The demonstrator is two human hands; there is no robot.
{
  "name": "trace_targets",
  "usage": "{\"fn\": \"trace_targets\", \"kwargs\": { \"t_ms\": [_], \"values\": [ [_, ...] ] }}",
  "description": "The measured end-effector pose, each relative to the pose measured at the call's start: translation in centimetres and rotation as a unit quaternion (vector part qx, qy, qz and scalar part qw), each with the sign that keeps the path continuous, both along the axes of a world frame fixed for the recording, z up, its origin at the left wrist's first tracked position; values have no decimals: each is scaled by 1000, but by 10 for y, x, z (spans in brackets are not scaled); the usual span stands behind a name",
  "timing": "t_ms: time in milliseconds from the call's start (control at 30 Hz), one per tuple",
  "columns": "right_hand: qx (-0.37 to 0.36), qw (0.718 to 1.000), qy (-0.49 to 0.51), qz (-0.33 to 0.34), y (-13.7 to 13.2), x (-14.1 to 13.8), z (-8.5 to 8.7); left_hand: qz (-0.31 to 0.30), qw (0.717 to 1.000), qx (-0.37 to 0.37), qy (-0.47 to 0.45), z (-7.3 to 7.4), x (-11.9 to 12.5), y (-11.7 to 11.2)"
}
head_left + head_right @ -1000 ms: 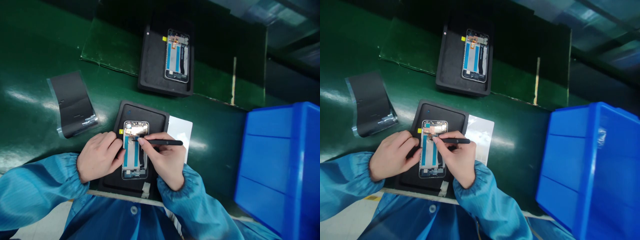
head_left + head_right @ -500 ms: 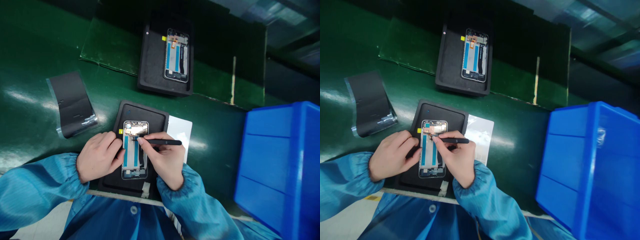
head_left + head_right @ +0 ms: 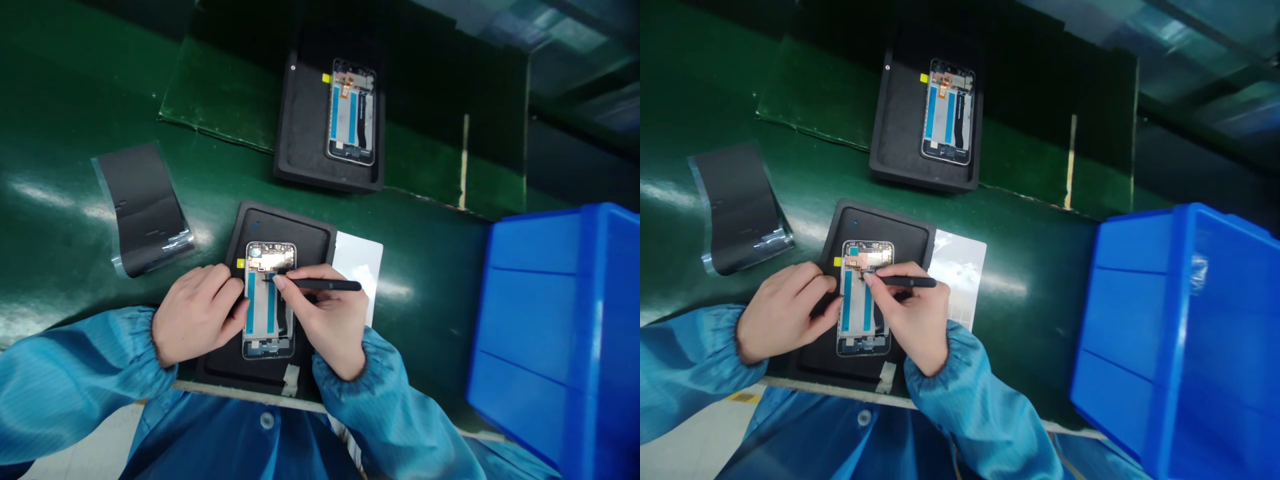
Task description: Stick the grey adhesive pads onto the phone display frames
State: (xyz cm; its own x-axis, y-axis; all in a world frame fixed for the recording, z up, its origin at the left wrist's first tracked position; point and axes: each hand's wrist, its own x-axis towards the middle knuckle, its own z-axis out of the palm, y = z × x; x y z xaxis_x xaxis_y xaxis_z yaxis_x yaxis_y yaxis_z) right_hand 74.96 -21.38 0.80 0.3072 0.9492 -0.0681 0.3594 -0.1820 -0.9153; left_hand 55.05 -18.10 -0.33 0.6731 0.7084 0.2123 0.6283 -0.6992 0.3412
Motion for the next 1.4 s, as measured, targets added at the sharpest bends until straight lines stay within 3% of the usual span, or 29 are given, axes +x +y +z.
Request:
{"fn": "trace_targets", "kwargs": {
  "t_ms": [367,1067,1400],
  "values": [
    [6,1000,3,0,2,-1,2,-39,998,49,22,3,-2,2],
    [-26,1000,18,-4,-3,2,0,-49,992,77,83,7,-1,1],
    [-2,994,90,-62,-3,3,-2,-60,989,55,125,8,0,3]
  ]
}}
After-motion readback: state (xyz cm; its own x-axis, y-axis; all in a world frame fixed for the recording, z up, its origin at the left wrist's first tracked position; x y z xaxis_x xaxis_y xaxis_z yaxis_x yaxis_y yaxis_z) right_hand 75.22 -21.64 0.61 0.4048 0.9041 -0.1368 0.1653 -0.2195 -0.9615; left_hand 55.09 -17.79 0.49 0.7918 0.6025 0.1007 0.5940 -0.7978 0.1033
